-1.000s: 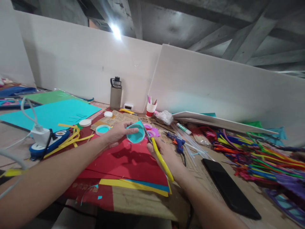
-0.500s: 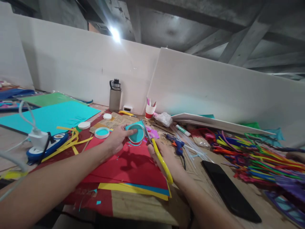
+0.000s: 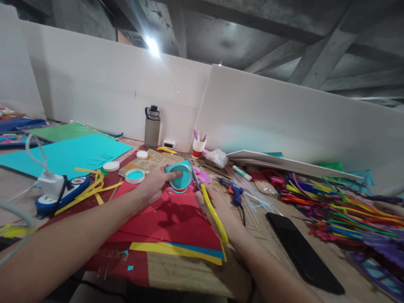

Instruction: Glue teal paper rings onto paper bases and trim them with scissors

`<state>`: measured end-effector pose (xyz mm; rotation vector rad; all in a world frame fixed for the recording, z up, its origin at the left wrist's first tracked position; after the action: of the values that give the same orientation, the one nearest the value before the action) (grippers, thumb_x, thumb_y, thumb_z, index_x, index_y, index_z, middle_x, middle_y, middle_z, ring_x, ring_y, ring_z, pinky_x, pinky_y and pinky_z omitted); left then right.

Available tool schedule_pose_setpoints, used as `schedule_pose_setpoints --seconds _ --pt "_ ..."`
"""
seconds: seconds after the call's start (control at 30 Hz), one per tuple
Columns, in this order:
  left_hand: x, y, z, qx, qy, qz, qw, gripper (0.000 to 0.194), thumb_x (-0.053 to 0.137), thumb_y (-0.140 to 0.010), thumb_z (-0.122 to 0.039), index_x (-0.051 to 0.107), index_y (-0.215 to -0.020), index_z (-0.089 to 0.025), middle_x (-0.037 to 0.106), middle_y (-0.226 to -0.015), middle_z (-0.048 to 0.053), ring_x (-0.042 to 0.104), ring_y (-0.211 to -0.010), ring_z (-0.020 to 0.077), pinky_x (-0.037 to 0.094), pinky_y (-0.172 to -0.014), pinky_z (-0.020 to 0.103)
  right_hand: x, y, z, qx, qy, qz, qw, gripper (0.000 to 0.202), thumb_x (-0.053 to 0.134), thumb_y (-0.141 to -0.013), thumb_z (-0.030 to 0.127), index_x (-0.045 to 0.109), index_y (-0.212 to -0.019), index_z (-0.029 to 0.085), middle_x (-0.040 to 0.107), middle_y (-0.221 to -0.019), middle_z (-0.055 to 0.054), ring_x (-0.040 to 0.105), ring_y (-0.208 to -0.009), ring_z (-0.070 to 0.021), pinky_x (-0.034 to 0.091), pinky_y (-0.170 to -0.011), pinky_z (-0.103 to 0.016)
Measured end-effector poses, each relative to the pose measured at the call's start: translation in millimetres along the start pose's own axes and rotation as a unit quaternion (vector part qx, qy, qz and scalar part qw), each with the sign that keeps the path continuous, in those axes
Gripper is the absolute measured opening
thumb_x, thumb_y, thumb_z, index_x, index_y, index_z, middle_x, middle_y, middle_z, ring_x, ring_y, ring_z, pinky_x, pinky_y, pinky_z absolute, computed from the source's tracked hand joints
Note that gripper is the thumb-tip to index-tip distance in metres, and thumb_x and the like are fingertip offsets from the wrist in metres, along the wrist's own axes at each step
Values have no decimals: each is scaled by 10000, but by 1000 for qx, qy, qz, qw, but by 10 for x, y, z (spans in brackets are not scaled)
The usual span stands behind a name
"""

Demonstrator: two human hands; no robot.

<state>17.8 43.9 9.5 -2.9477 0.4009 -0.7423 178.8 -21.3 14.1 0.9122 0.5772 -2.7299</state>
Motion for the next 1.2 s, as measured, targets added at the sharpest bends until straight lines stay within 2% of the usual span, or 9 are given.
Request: schedule_pose_setpoints --seconds 0.3,0.5,0.63,0.8,1.0,1.1,1.2 --pt "36 29 -23 1 -18 2 1000 271 763 -623 -159 614 -845 -119 676 -767 35 627 -620 124 522 -619 246 -19 -1 69 19 -13 15 1000 337 376 -894 515 479 -847 197 467 -587 40 428 -504 -101 331 -474 -210" --pt "-9 14 -27 -3 -29 -12 999 269 765 -617 -152 610 -834 -122 655 -698 21 637 -630 144 520 -622 259 -4 3 36 20 -11 0 1000 340 367 -898 515 468 -832 197 446 -565 53 412 -482 -95 314 -467 -210" --pt "-29 -9 -33 -1 -31 5 1000 251 768 -614 -167 612 -806 -127 663 -711 23 626 -611 132 521 -637 267 -4 4 39 21 3 7 1000 350 355 -900 521 466 -827 198 448 -586 47 417 -508 -100 316 -485 -217" --pt "-42 -24 -49 5 -46 1 999 292 778 -599 -173 638 -850 -123 668 -698 29 629 -609 139 514 -636 268 -51 5 98 -4 27 -22 999 336 385 -895 496 487 -794 192 485 -659 28 434 -582 -108 329 -526 -219" --pt "-27 -10 -43 -1 -43 6 999 283 778 -596 -176 630 -831 -122 686 -768 53 633 -637 144 511 -645 271 -34 6 89 12 23 -15 1000 333 384 -894 495 490 -796 195 483 -618 35 433 -549 -109 332 -516 -223" --pt "13 10 -54 -2 -43 20 999 274 756 -636 -203 633 -868 -126 681 -771 49 628 -653 145 505 -648 266 -27 -1 53 12 13 -14 1000 343 385 -889 514 490 -808 197 480 -604 36 435 -534 -108 334 -499 -220" --pt "11 3 -100 16 -2 15 1000 225 662 -743 -316 646 -870 -132 681 -846 66 631 -741 159 500 -681 264 -37 -11 -11 14 3 -21 1000 346 389 -884 524 490 -818 199 483 -584 37 441 -504 -105 336 -468 -213"
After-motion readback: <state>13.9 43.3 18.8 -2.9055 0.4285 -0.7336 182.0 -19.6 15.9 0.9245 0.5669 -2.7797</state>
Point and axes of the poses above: each hand's wrist, its own y-axis away from the middle knuckle, its own x-axis out of the palm, z = x × y, the point moved 5 cm from there along -y, towards the middle knuckle
